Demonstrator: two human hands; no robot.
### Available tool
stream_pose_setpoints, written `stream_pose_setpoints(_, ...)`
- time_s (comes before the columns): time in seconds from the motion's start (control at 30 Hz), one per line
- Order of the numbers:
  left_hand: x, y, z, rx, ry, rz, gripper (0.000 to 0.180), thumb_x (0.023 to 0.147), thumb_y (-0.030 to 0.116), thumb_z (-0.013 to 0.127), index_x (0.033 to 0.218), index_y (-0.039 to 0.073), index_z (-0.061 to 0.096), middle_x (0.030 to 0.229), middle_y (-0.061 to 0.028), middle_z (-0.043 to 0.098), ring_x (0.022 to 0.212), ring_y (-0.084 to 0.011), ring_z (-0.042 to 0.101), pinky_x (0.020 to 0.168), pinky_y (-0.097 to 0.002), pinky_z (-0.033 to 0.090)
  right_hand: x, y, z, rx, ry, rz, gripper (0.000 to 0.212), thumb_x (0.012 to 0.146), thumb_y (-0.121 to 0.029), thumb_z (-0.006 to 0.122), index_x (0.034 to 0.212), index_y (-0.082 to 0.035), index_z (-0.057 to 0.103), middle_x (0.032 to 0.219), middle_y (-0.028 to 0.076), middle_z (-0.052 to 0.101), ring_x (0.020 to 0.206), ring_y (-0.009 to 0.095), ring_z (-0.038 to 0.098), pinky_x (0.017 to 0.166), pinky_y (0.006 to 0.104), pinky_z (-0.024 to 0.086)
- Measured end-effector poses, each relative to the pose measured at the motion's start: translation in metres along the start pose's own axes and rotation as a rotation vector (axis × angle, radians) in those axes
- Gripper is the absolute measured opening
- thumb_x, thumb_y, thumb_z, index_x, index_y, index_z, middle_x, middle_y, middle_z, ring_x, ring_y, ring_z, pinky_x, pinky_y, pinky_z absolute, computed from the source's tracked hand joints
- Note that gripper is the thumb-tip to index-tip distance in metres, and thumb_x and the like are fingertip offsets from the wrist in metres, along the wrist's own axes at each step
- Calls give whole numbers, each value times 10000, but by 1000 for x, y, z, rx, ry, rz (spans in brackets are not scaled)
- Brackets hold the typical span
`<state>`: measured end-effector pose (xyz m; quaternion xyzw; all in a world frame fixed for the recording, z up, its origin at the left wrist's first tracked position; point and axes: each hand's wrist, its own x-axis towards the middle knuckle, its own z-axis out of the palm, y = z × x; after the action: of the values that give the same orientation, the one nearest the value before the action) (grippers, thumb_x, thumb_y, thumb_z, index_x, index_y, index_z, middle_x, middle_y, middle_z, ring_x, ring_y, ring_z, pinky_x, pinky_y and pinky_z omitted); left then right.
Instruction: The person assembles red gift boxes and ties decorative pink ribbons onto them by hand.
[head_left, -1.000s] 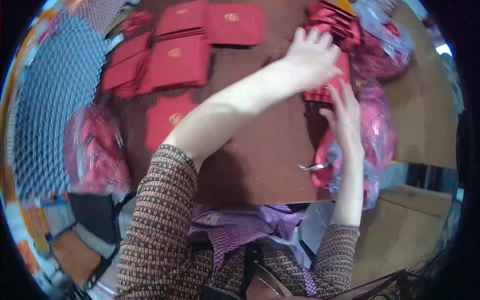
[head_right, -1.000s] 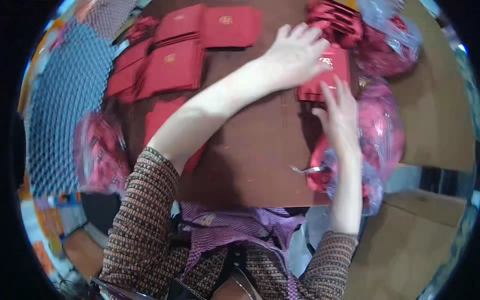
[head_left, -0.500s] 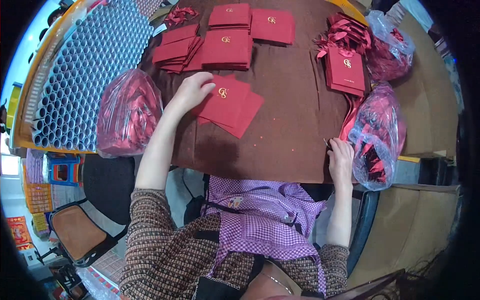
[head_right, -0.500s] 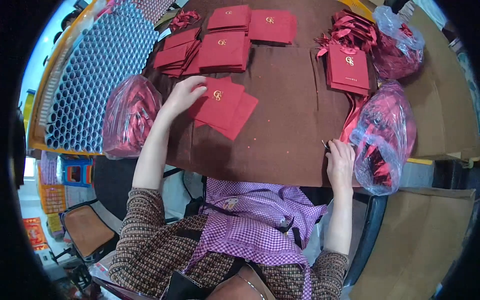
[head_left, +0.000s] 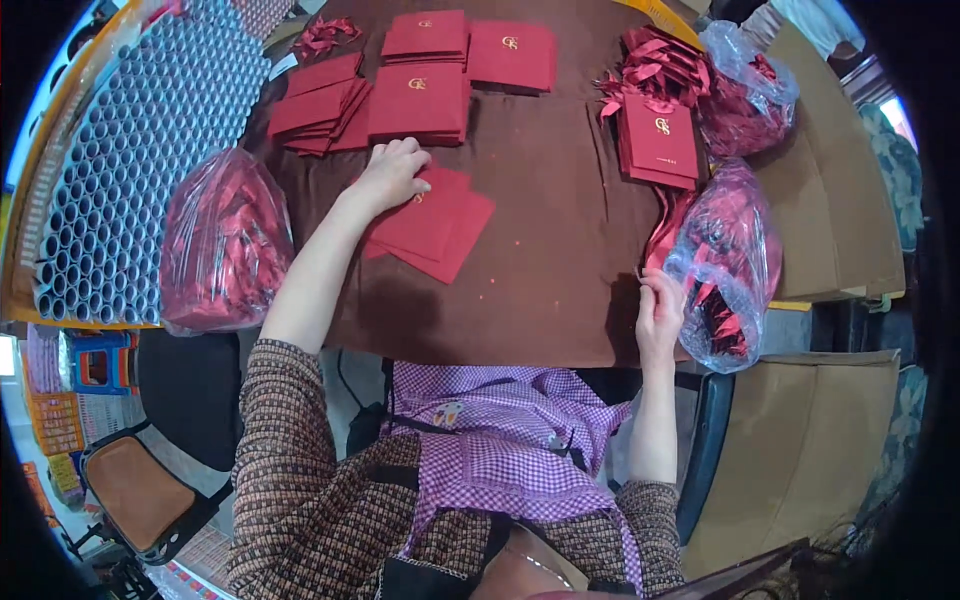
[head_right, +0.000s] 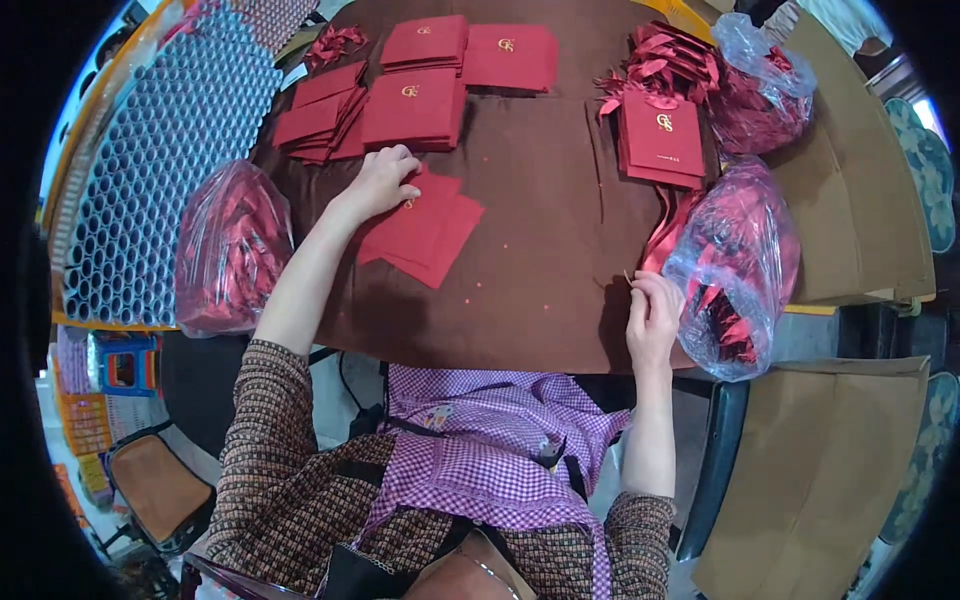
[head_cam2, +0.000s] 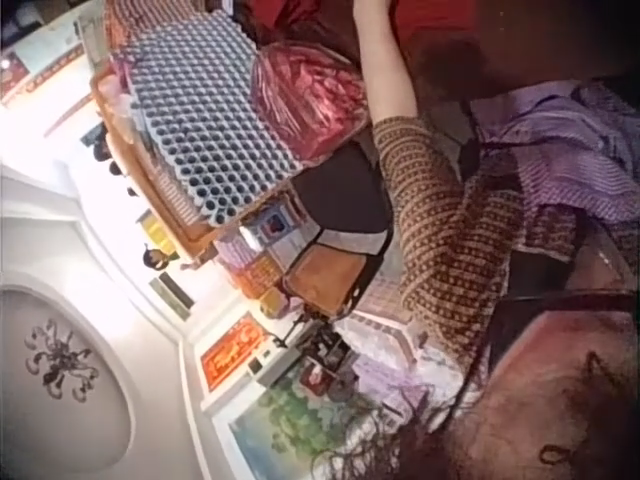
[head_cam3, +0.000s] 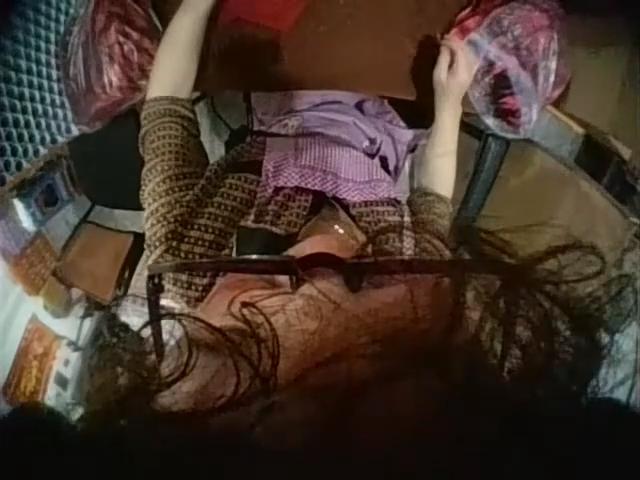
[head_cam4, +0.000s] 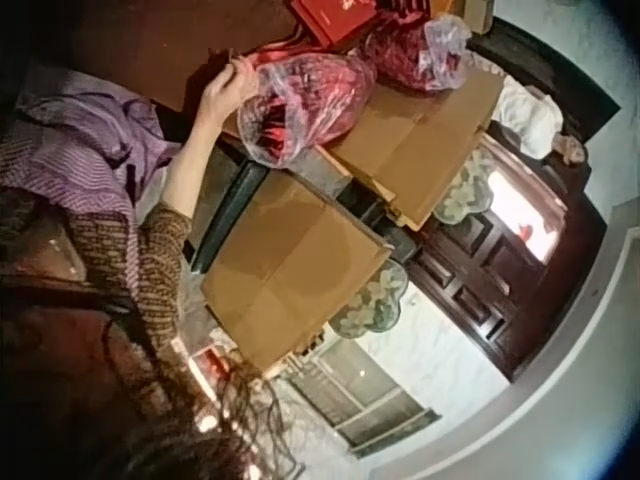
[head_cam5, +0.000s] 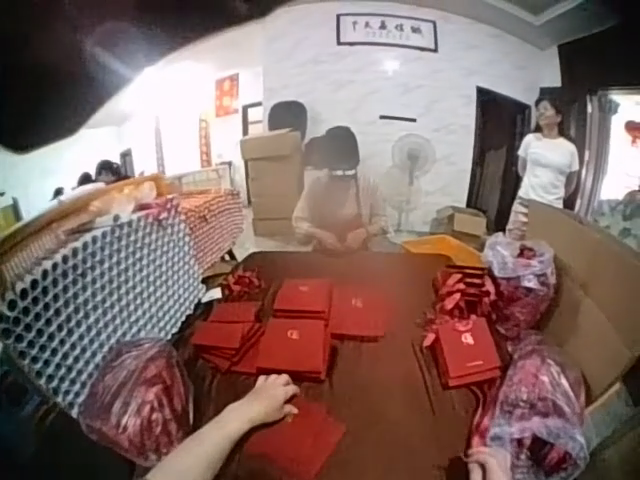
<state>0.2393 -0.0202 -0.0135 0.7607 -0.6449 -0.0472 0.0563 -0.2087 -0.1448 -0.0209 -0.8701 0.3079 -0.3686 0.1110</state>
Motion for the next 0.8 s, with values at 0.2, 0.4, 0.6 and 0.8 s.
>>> stream_pose_setpoints(0.2, 1, -5, 6, -37, 39, 39, 448, 780, 234, 715, 1198, 118, 603, 1161, -92, 540, 1139, -307, 494, 939, -464, 388, 11, -18, 7, 941, 281, 404, 71, 969, -17, 477, 1016, -37, 527, 900, 47, 576, 858, 136, 587, 783, 266, 494)
stream_pose_setpoints(0.4, 8, -5, 2, 58, 59, 57, 459, 698, 284, 773, 1111, 129, 644, 1061, -96, 582, 1044, -315, 542, 833, -442, 463, 27, 8, -8, 929, 357, 683, 116, 976, -77, 498, 1049, -24, 572, 869, 47, 588, 781, 144, 600, 620, 266, 489)
stream_pose_setpoints(0.6, 3, -3, -3, 15, 131, 50, 472, 696, 159, 769, 1128, 62, 605, 1119, -110, 581, 1076, -329, 551, 844, -453, 475, 44, 54, -25, 1246, 424, 705, 141, 964, -102, 536, 1069, -16, 578, 918, 92, 626, 856, 219, 616, 788, 360, 519)
stream_pose_setpoints(0.8, 9, 110, -16, -525, 218, 182, 271, 880, 133, 620, 1089, -38, 607, 1027, -166, 657, 934, -280, 644, 839, -363, 506, 21, 9, -15, 1325, 265, 724, 79, 931, -58, 527, 978, -8, 566, 854, 92, 607, 814, 219, 616, 798, 363, 506)
